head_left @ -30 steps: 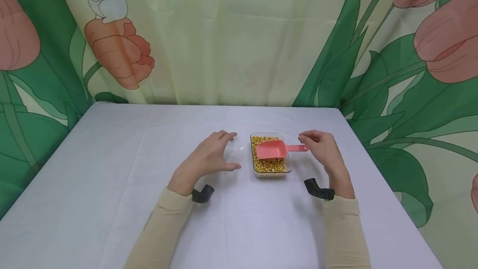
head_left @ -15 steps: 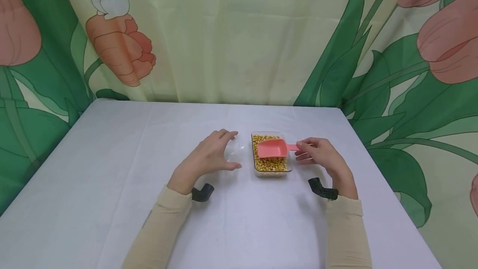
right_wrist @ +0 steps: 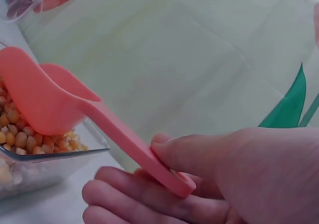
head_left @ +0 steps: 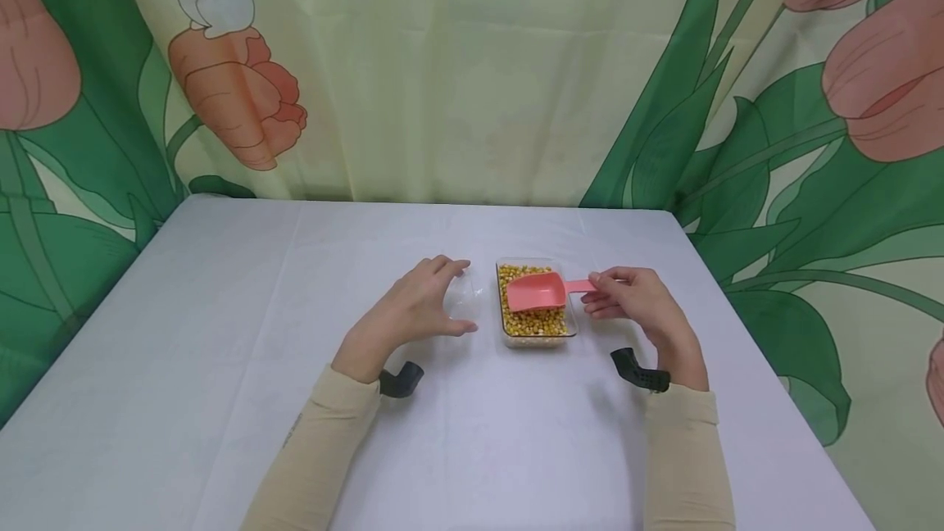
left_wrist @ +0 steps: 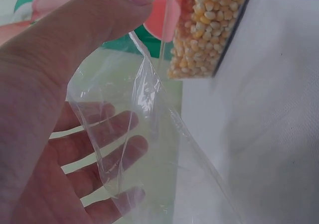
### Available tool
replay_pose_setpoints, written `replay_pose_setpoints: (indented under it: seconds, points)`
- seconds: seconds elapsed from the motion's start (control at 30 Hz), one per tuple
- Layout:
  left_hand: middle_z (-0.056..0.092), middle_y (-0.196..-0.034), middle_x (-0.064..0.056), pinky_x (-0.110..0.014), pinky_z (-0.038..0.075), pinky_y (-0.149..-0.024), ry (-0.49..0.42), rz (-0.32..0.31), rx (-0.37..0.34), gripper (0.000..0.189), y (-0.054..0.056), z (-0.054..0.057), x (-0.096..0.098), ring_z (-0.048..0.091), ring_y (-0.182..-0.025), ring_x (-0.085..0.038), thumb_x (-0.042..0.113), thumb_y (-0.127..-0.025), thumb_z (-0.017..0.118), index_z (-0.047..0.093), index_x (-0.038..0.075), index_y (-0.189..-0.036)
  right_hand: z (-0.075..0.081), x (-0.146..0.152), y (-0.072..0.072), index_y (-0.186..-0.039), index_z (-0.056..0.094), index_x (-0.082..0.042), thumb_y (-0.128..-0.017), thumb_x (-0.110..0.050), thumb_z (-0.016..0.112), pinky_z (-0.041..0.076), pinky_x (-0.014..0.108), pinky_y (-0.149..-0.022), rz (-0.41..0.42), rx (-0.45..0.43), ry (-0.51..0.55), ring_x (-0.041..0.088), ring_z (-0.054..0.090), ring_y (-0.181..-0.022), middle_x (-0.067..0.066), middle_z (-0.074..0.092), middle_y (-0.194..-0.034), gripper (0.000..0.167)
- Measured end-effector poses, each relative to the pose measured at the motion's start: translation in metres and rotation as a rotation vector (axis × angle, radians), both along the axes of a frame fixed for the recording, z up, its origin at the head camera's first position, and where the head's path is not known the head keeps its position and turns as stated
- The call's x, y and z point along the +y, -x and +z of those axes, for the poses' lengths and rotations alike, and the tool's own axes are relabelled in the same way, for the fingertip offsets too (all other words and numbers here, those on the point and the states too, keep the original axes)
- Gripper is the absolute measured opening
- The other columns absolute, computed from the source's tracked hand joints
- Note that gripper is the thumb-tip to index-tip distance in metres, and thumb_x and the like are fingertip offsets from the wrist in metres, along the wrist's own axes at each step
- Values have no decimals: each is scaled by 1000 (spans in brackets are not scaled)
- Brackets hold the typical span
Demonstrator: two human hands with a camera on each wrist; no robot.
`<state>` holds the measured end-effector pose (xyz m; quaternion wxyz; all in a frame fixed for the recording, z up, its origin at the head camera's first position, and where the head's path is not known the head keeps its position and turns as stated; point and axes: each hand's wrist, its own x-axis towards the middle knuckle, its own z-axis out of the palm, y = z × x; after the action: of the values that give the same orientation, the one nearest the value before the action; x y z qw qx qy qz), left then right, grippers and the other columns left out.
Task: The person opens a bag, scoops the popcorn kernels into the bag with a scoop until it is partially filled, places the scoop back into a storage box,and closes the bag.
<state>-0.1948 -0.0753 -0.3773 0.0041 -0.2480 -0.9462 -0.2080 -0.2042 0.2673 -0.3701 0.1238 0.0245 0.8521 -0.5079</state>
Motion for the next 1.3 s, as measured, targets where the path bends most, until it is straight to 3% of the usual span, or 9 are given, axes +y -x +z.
replay_pose_setpoints:
  seconds: [0.27, 0.5, 0.67, 1.07, 1.3]
  points:
    - [58, -129, -5, -41, 50, -102, -16, 6, -19, 88, 0, 0, 0, 55, -121, -25, 51, -74, 82, 47, 13, -145, 5, -3, -2, -127, 56, 5, -99, -35, 59, 59, 30, -82, -19, 41, 61, 17, 76, -84, 13, 75, -103, 49]
    - [57, -131, -6, -43, 50, -102, -29, 4, -13, 87, -1, 1, -1, 54, -121, -26, 50, -74, 82, 47, 13, -145, 6, -11, 0, -130, 51, 6, -101, -31, 56, 59, 31, -81, -9, 28, 214, 18, 76, -86, 2, 76, -97, 47]
    - [57, -133, -7, -43, 49, -103, -27, 12, -25, 87, -1, 1, -1, 54, -122, -26, 50, -74, 82, 47, 14, -145, 5, -15, 1, -132, 51, 8, -101, -29, 56, 58, 34, -84, 7, 41, 262, 18, 76, -90, 2, 74, -100, 49]
    - [59, -130, -9, -42, 50, -101, -33, -5, -36, 88, -2, -1, 0, 55, -119, -26, 50, -74, 82, 47, 11, -145, 16, -8, -9, -127, 54, 8, -101, -27, 56, 59, 30, -80, -66, 153, 240, 15, 76, -88, 1, 73, -99, 44]
    - [60, -129, -8, -42, 50, -101, -27, -13, -26, 87, -1, -2, 0, 56, -118, -25, 50, -74, 82, 47, 12, -144, 27, -4, -17, -126, 56, 8, -102, -29, 55, 59, 27, -77, -103, 231, 125, 11, 75, -82, -2, 73, -93, 44]
